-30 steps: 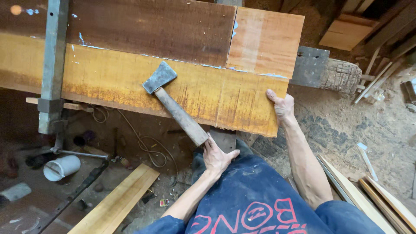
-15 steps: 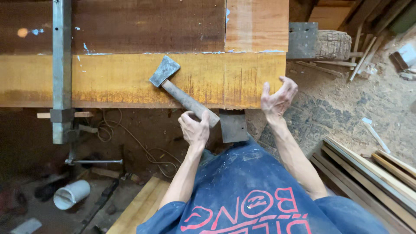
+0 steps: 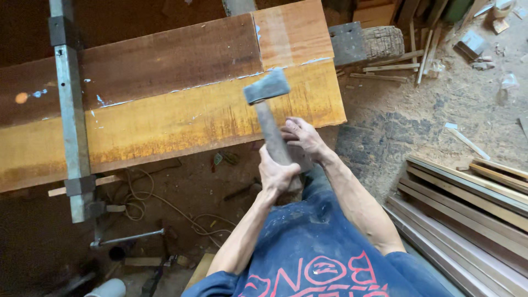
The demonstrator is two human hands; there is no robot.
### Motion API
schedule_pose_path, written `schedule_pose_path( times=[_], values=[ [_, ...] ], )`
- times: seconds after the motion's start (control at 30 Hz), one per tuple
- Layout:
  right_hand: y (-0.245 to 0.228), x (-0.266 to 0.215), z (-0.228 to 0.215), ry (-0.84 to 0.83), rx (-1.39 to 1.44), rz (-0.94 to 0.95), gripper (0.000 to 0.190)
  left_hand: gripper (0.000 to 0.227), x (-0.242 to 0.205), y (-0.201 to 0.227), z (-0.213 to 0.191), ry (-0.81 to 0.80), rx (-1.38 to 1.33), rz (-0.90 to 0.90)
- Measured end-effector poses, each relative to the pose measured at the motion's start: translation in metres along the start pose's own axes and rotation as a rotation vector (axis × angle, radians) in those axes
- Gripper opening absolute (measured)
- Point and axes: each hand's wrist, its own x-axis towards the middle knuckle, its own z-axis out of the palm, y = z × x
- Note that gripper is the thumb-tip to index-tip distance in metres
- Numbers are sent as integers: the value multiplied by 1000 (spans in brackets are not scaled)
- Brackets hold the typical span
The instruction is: The person aligns wooden planks on a workbench and uses metal clamps to secure them together. They adjust the clamps and tap the wood with a mallet to ensure alignment.
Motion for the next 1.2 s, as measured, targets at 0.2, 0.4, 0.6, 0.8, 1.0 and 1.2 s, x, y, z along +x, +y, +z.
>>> schedule_pose_path(
  times=[0.2,0.4,0.6,0.8,1.0,1.2],
  values=[
    [-55,27,-81,194,256,-77,31,65,39,18,80,-311,149,389],
    [-123,70,-210,149,236,36,22,66,189,44,159,249,605,633],
    [-169,126,-281,180,213,107,13,100,252,37,162,245,791,433],
    [-195,200,-263,202,50,150,11,102,256,27,168,302,799,423],
    [-181,223,-218,-2,47,397,11,103,254,31,168,313,791,433],
    [-213,202,-238,74,-20,326,10,102,256,33,167,306,809,427]
  ],
)
